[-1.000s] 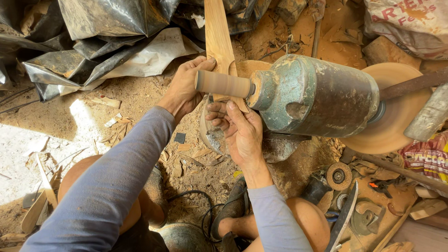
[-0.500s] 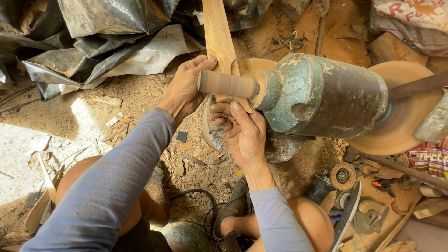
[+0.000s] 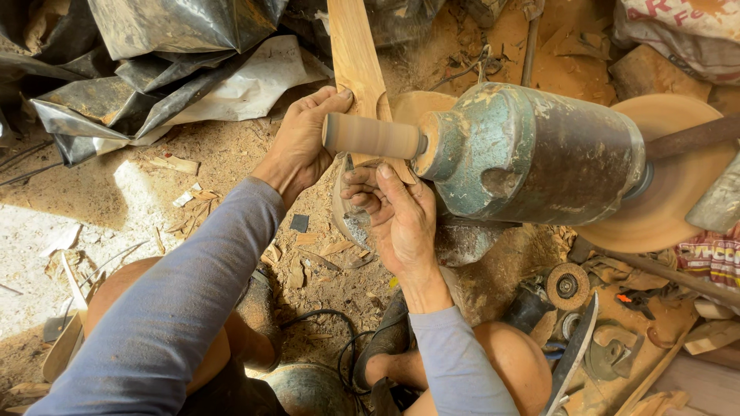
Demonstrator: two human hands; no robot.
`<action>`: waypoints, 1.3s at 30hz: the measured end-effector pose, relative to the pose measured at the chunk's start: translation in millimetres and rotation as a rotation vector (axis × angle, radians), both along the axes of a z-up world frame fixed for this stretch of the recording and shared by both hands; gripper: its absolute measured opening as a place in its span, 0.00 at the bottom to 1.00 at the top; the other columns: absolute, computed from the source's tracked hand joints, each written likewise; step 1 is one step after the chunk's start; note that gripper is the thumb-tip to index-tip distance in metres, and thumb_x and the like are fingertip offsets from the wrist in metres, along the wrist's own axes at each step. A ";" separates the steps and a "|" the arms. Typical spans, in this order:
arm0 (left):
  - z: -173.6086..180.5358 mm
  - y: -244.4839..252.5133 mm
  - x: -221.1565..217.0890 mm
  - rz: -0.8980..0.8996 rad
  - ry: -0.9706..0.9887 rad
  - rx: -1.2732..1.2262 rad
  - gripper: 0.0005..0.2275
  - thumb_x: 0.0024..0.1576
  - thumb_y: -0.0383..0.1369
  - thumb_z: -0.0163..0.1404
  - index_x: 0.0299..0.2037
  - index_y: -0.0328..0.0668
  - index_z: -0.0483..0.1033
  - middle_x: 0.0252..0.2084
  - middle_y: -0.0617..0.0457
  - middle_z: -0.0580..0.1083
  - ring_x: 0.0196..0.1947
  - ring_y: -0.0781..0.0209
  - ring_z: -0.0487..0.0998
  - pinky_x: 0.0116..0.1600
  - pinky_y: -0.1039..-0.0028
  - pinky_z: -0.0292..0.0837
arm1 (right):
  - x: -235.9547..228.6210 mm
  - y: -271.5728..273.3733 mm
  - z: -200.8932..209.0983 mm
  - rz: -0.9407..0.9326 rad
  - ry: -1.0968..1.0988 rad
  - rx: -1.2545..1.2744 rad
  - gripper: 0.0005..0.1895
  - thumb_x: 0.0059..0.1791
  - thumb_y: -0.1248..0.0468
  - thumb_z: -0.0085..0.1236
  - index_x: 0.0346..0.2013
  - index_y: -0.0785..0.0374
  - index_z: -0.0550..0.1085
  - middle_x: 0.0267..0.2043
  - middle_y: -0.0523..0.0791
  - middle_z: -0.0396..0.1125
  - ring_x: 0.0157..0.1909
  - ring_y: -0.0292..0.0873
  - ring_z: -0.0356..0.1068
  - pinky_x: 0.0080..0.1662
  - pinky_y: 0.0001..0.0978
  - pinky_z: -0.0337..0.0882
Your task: The person shapes a curved wooden piece using a bench grinder and an angle grinder. They hold the wood against the rotating grinding wheel to smooth and refine its edges, then switch to the angle grinder for additional shaping.
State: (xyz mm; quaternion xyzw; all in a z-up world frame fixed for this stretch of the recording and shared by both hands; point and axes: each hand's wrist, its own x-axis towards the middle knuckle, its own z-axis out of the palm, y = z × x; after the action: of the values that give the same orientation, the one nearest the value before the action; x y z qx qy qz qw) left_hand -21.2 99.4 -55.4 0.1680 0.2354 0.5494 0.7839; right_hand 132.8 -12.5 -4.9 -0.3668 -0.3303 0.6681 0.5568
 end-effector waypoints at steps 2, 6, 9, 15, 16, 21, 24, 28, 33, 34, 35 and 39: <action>-1.4 0.6 0.3 -0.003 -0.013 0.008 0.05 0.66 0.27 0.49 0.44 0.31 0.73 0.37 0.49 0.77 0.30 0.66 0.80 0.37 0.78 0.82 | 0.0 0.5 -0.6 -0.009 0.006 0.000 0.14 0.59 0.63 0.49 0.50 0.73 0.73 0.45 0.54 0.75 0.43 0.44 0.76 0.47 0.31 0.75; -0.1 -0.2 3.5 0.001 0.002 0.006 0.06 0.66 0.28 0.49 0.45 0.30 0.73 0.37 0.49 0.78 0.30 0.67 0.80 0.36 0.80 0.80 | 1.4 -0.2 -0.6 -0.030 -0.002 -0.005 0.13 0.59 0.63 0.49 0.49 0.73 0.74 0.44 0.53 0.75 0.42 0.43 0.75 0.46 0.30 0.75; 4.0 -2.4 6.3 0.002 -0.007 -0.007 0.06 0.65 0.28 0.49 0.46 0.30 0.74 0.37 0.49 0.78 0.29 0.67 0.80 0.35 0.79 0.81 | -0.2 -1.2 0.6 -0.048 -0.008 -0.009 0.14 0.60 0.63 0.49 0.49 0.74 0.74 0.43 0.53 0.75 0.42 0.43 0.75 0.45 0.29 0.74; 8.7 -2.2 0.5 -0.003 0.033 -0.008 0.04 0.65 0.27 0.49 0.42 0.33 0.73 0.36 0.50 0.77 0.28 0.68 0.79 0.35 0.79 0.82 | -5.4 -0.1 4.0 -0.036 -0.056 0.006 0.14 0.59 0.62 0.49 0.47 0.73 0.75 0.42 0.53 0.75 0.42 0.43 0.75 0.45 0.29 0.75; 7.9 -2.6 -2.6 -0.004 0.030 0.011 0.04 0.66 0.27 0.49 0.41 0.33 0.73 0.36 0.50 0.76 0.28 0.68 0.79 0.35 0.79 0.82 | -6.6 0.1 3.2 -0.025 -0.059 0.010 0.14 0.59 0.62 0.49 0.47 0.73 0.75 0.43 0.53 0.75 0.42 0.43 0.75 0.45 0.29 0.75; 2.6 -4.2 -17.1 -0.014 0.129 0.013 0.04 0.65 0.27 0.49 0.40 0.35 0.73 0.33 0.51 0.76 0.26 0.69 0.78 0.32 0.80 0.81 | -15.4 -4.0 -6.5 0.012 -0.020 -0.056 0.15 0.59 0.62 0.48 0.48 0.73 0.74 0.43 0.53 0.74 0.42 0.44 0.75 0.46 0.31 0.75; 5.2 -7.9 -23.5 -0.037 0.234 -0.003 0.05 0.66 0.28 0.49 0.39 0.36 0.73 0.32 0.54 0.77 0.25 0.70 0.78 0.29 0.81 0.80 | -21.3 -7.7 -9.6 0.012 0.017 -0.137 0.15 0.58 0.62 0.47 0.50 0.72 0.74 0.43 0.53 0.74 0.42 0.44 0.75 0.46 0.30 0.75; 5.2 -11.5 -20.7 -0.056 0.276 -0.052 0.05 0.65 0.29 0.48 0.41 0.36 0.74 0.32 0.53 0.78 0.26 0.70 0.81 0.27 0.81 0.81 | -14.6 -15.2 -12.1 0.015 0.015 -0.132 0.16 0.59 0.62 0.48 0.50 0.74 0.73 0.44 0.54 0.74 0.43 0.45 0.74 0.46 0.31 0.75; 11.4 -12.0 -18.6 -0.033 0.216 -0.003 0.06 0.65 0.29 0.48 0.42 0.33 0.75 0.31 0.52 0.78 0.24 0.69 0.80 0.27 0.81 0.81 | -12.0 -15.9 -6.1 0.007 0.019 -0.090 0.16 0.59 0.61 0.48 0.50 0.75 0.73 0.45 0.54 0.74 0.45 0.44 0.75 0.47 0.30 0.75; 12.6 -11.4 -17.2 -0.025 0.212 -0.004 0.06 0.65 0.29 0.48 0.42 0.33 0.75 0.31 0.52 0.78 0.24 0.69 0.80 0.27 0.81 0.81 | -11.4 -14.7 -4.8 0.008 0.018 -0.087 0.16 0.59 0.61 0.48 0.50 0.74 0.73 0.45 0.53 0.74 0.45 0.44 0.75 0.47 0.30 0.75; 13.5 -10.7 -16.3 -0.023 0.208 -0.001 0.06 0.65 0.29 0.48 0.42 0.33 0.75 0.31 0.52 0.78 0.24 0.69 0.80 0.27 0.82 0.81 | -11.3 -13.3 -3.7 0.011 0.028 -0.075 0.16 0.59 0.61 0.48 0.50 0.75 0.73 0.45 0.53 0.74 0.45 0.44 0.75 0.47 0.30 0.75; 14.2 -8.3 -13.3 -0.007 0.173 0.009 0.06 0.65 0.28 0.48 0.42 0.31 0.74 0.32 0.50 0.77 0.24 0.69 0.79 0.28 0.81 0.82 | -10.4 -8.5 -1.4 0.003 0.043 -0.039 0.17 0.60 0.61 0.49 0.51 0.77 0.73 0.46 0.54 0.74 0.45 0.44 0.74 0.48 0.30 0.74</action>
State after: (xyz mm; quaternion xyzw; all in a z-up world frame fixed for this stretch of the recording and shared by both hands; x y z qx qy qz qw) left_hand -34.5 91.1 -41.2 0.2190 0.2991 0.5311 0.7619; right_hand 122.3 -21.0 -6.3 -0.3624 -0.3057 0.6832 0.5554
